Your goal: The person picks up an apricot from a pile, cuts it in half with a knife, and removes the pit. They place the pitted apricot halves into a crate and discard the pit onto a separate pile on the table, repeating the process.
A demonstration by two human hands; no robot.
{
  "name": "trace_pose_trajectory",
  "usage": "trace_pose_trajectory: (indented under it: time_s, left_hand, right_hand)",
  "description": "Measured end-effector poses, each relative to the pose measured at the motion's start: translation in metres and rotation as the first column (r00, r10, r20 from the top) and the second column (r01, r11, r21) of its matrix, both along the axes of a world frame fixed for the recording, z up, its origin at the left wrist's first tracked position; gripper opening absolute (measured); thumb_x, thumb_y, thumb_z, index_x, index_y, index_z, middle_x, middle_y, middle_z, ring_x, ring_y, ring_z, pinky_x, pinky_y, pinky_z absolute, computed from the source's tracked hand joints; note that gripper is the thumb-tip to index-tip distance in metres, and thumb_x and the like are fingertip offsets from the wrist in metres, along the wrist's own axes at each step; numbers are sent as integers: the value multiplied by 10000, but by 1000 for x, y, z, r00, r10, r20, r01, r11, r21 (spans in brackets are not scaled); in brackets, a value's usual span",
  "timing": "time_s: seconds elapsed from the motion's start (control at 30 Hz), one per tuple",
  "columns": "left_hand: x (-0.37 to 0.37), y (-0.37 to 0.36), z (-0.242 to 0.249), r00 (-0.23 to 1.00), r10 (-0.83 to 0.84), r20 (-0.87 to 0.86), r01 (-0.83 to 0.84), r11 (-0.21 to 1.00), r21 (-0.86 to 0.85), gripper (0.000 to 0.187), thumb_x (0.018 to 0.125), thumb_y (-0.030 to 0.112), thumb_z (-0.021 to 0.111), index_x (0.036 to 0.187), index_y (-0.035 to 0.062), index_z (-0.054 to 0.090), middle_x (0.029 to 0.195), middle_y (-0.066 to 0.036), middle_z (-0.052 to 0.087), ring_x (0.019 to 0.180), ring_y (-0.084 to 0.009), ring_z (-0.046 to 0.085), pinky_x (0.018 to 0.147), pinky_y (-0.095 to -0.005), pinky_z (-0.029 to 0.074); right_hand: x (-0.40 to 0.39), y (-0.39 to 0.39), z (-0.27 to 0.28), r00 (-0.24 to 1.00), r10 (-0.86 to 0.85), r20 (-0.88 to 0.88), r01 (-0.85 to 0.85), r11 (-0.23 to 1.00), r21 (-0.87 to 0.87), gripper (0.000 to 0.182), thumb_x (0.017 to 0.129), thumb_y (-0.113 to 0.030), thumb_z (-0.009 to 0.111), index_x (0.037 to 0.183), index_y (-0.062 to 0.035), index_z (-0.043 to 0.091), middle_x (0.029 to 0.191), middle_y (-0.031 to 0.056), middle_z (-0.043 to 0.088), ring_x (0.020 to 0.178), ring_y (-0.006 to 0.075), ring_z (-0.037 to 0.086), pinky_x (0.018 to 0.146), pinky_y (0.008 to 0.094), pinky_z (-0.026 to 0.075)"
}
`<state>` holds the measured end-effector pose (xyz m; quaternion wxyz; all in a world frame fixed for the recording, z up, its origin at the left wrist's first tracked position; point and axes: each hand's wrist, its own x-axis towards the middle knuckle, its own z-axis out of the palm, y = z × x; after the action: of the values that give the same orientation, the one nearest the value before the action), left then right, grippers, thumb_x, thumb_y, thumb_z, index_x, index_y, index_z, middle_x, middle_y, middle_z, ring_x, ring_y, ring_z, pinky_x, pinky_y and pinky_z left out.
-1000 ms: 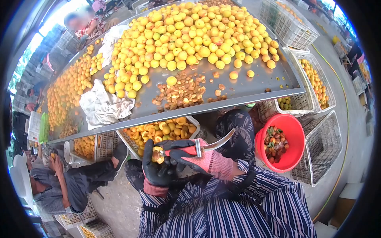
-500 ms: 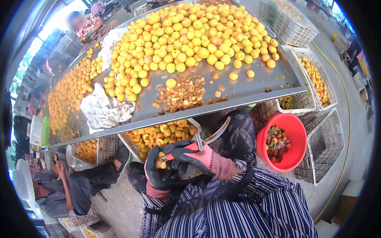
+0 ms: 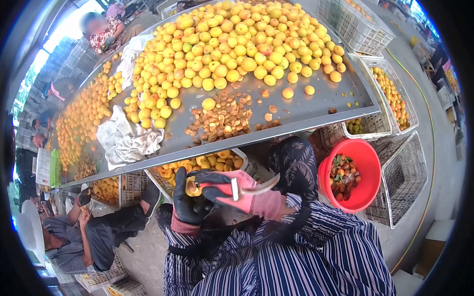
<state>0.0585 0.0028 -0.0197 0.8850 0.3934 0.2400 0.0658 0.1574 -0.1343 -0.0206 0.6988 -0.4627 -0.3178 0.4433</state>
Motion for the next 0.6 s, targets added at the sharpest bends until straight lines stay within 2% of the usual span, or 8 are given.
trace_pose_trajectory:
  time_s: [0.03, 0.27, 0.33, 0.37, 0.43, 0.47, 0.5, 0.6]
  left_hand:
    - [4, -1, 20, 995, -97, -31, 81, 940, -331, 533, 904, 491, 391, 1064, 9, 554, 784, -97, 633, 577, -181, 587, 456, -228, 464]
    - [5, -10, 9, 998, -40, 53, 60, 889, -455, 457, 897, 417, 445, 1008, -10, 563, 837, -128, 627, 606, -184, 556, 559, -282, 467]
    - [6, -10, 5, 987, -148, -67, 155, 980, 126, 343, 919, 282, 444, 1002, -38, 540, 854, -132, 629, 601, -169, 554, 562, -275, 470]
    - [6, -10, 3, 987, -148, -68, 155, 980, 125, 343, 919, 282, 444, 1002, -38, 540, 854, -132, 629, 601, -169, 554, 562, -275, 470]
    - [5, -10, -4, 992, -119, 48, -11, 293, 956, 294, 937, 208, 399, 993, -53, 522, 860, -126, 631, 633, -164, 572, 565, -270, 472]
    - [4, 13, -79, 985, 33, -167, 50, 881, 470, 311, 937, 233, 397, 1004, -41, 526, 867, -119, 638, 619, -166, 571, 559, -277, 475]
    - [6, 15, -77, 985, 27, -170, 56, 882, 468, 311, 937, 233, 397, 1004, -41, 526, 867, -119, 638, 619, -166, 571, 559, -277, 475]
    - [15, 24, -98, 961, 208, -179, -114, 896, 430, 402, 951, 330, 384, 915, -17, 584, 792, -114, 618, 625, -200, 603, 536, -312, 511]
  right_hand:
    - [8, -5, 1, 977, -1, 215, 16, 997, -70, 331, 845, -71, 581, 1174, -37, 563, 1096, 44, 615, 886, 111, 589, 804, 244, 479]
    - [16, -15, 8, 992, 71, -102, -84, 989, -125, 318, 849, -105, 591, 1156, -24, 578, 1030, 61, 643, 867, 82, 590, 704, 235, 500]
    - [14, -12, 1, 993, 74, -87, -86, 986, -145, 319, 843, -102, 594, 1151, -20, 578, 1015, 62, 645, 870, 87, 592, 716, 235, 498]
    - [12, -8, 1, 995, 76, -72, -87, 983, -164, 320, 838, -98, 597, 1146, -15, 577, 1001, 64, 648, 873, 91, 593, 727, 235, 497]
    - [2, 3, -1, 960, -9, 279, 24, 998, -53, 411, 778, -112, 625, 1164, -4, 532, 988, 103, 621, 884, 172, 609, 762, 284, 490]
    - [1, 3, -3, 754, 49, 655, 35, 993, -115, 472, 755, -142, 635, 1189, -12, 502, 962, 105, 600, 855, 209, 607, 749, 312, 490]
    - [0, 2, -4, 408, 124, 904, 73, 983, -168, 533, 733, -173, 644, 1214, -20, 471, 935, 106, 578, 827, 246, 604, 737, 339, 490]
    - [1, 10, -23, 434, 55, 899, 66, 994, -92, 609, 714, -218, 642, 1253, -39, 424, 905, 99, 551, 804, 271, 591, 729, 365, 482]
